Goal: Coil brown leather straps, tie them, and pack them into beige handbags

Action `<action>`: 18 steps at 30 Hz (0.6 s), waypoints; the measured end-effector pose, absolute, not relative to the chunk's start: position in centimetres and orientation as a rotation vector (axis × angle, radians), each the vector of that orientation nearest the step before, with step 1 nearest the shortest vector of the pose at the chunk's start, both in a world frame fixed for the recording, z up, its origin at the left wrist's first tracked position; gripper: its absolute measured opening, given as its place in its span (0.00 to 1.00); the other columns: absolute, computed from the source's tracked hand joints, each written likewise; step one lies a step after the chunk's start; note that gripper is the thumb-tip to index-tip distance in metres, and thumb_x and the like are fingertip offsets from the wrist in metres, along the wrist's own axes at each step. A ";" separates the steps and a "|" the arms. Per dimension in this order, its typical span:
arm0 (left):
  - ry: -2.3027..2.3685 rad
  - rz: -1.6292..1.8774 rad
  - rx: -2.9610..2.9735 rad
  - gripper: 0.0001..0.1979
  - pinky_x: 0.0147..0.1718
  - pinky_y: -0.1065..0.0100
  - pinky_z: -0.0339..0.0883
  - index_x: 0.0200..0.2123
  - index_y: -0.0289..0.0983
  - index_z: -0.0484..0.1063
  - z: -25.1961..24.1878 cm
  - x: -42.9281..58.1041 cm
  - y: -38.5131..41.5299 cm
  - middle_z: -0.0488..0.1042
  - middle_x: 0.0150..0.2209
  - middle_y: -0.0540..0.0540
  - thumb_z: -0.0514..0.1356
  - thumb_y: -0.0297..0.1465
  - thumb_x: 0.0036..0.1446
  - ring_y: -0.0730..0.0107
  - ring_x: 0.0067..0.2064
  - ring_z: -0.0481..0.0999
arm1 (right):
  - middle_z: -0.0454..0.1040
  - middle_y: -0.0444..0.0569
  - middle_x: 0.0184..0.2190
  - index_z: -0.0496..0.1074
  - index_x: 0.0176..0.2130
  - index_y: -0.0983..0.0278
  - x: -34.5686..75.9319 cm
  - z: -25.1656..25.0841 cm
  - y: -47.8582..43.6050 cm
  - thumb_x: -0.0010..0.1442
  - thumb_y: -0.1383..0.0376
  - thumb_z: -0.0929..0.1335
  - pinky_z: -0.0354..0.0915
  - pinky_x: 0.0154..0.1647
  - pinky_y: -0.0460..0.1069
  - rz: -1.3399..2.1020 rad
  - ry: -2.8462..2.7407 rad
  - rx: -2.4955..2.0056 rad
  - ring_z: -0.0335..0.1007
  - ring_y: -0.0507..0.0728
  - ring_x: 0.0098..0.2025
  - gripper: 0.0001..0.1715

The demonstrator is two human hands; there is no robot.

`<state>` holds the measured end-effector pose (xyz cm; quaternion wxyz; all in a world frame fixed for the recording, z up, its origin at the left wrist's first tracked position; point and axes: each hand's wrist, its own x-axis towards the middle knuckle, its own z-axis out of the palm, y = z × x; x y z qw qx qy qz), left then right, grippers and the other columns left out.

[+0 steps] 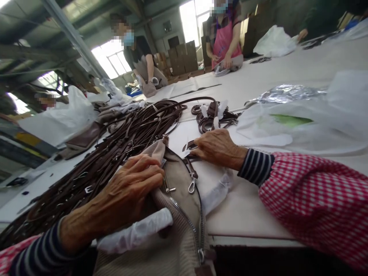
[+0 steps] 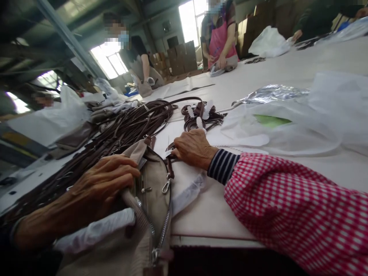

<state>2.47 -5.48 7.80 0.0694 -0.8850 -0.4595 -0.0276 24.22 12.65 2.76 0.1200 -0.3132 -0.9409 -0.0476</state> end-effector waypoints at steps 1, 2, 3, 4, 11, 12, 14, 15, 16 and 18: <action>-1.366 -0.050 -2.668 0.10 0.61 0.52 0.56 0.38 0.40 0.68 8.0 2.3 -5.6 0.75 0.45 0.44 0.51 0.20 0.66 0.56 0.57 0.67 | 0.80 0.60 0.42 0.79 0.40 0.65 24.1 2.7 12.6 0.70 0.50 0.66 0.55 0.36 0.53 -0.165 -2.740 -0.865 0.74 0.68 0.48 0.22; -1.359 0.002 -2.670 0.10 0.62 0.51 0.54 0.38 0.40 0.68 8.1 2.2 -5.7 0.75 0.45 0.44 0.52 0.20 0.66 0.56 0.57 0.68 | 0.78 0.60 0.45 0.79 0.41 0.65 24.0 2.7 12.6 0.69 0.51 0.67 0.56 0.37 0.53 -0.184 -2.724 -0.825 0.71 0.69 0.51 0.20; -1.362 0.064 -2.671 0.10 0.62 0.50 0.53 0.39 0.40 0.69 8.1 2.3 -5.6 0.75 0.45 0.45 0.52 0.20 0.66 0.56 0.55 0.68 | 0.76 0.60 0.49 0.78 0.43 0.65 23.9 2.6 12.6 0.68 0.52 0.68 0.56 0.37 0.53 -0.190 -2.711 -0.800 0.69 0.70 0.53 0.19; -1.376 0.134 -2.670 0.10 0.62 0.48 0.53 0.38 0.41 0.69 8.2 2.4 -5.5 0.75 0.45 0.45 0.53 0.20 0.65 0.56 0.53 0.69 | 0.75 0.60 0.51 0.76 0.47 0.65 23.8 2.6 12.6 0.67 0.54 0.69 0.57 0.37 0.52 -0.181 -2.707 -0.792 0.68 0.69 0.53 0.18; -1.535 0.431 -2.660 0.08 0.55 0.47 0.56 0.37 0.43 0.72 8.3 2.7 -3.4 0.74 0.42 0.47 0.61 0.22 0.58 0.52 0.50 0.68 | 0.72 0.56 0.50 0.75 0.47 0.62 23.6 1.3 13.1 0.76 0.59 0.60 0.58 0.43 0.53 -0.103 -2.847 -0.646 0.67 0.62 0.49 0.17; -1.545 0.437 -2.661 0.09 0.54 0.47 0.56 0.38 0.43 0.72 8.4 2.6 -3.2 0.74 0.43 0.47 0.61 0.23 0.58 0.52 0.50 0.68 | 0.72 0.57 0.50 0.75 0.47 0.62 23.6 1.1 13.1 0.76 0.59 0.59 0.58 0.43 0.53 -0.112 -2.840 -0.652 0.67 0.62 0.48 0.18; -1.548 0.459 -2.690 0.08 0.54 0.48 0.56 0.37 0.43 0.72 8.7 2.4 -3.1 0.74 0.43 0.48 0.60 0.23 0.58 0.53 0.49 0.68 | 0.71 0.58 0.51 0.75 0.49 0.63 23.7 0.8 13.2 0.76 0.57 0.58 0.58 0.43 0.54 -0.130 -2.820 -0.681 0.67 0.63 0.48 0.20; -1.542 0.470 -2.710 0.09 0.54 0.49 0.56 0.36 0.43 0.71 8.9 2.3 -3.1 0.75 0.42 0.48 0.60 0.22 0.58 0.54 0.49 0.68 | 0.71 0.59 0.51 0.75 0.49 0.64 23.7 0.8 13.2 0.77 0.56 0.58 0.58 0.42 0.54 -0.141 -2.815 -0.681 0.67 0.63 0.48 0.21; -1.530 0.477 -2.726 0.09 0.55 0.49 0.55 0.35 0.43 0.71 9.1 2.2 -3.2 0.75 0.42 0.49 0.59 0.21 0.57 0.55 0.50 0.69 | 0.71 0.59 0.50 0.75 0.49 0.64 23.8 0.9 13.2 0.77 0.56 0.58 0.58 0.42 0.54 -0.146 -2.826 -0.656 0.67 0.64 0.48 0.22; -1.507 0.469 -2.715 0.11 0.56 0.50 0.55 0.35 0.43 0.72 9.4 2.0 -3.4 0.76 0.43 0.48 0.58 0.20 0.57 0.55 0.53 0.69 | 0.72 0.59 0.50 0.75 0.50 0.64 24.1 1.2 13.1 0.77 0.55 0.58 0.58 0.42 0.53 -0.112 -2.867 -0.596 0.67 0.64 0.51 0.23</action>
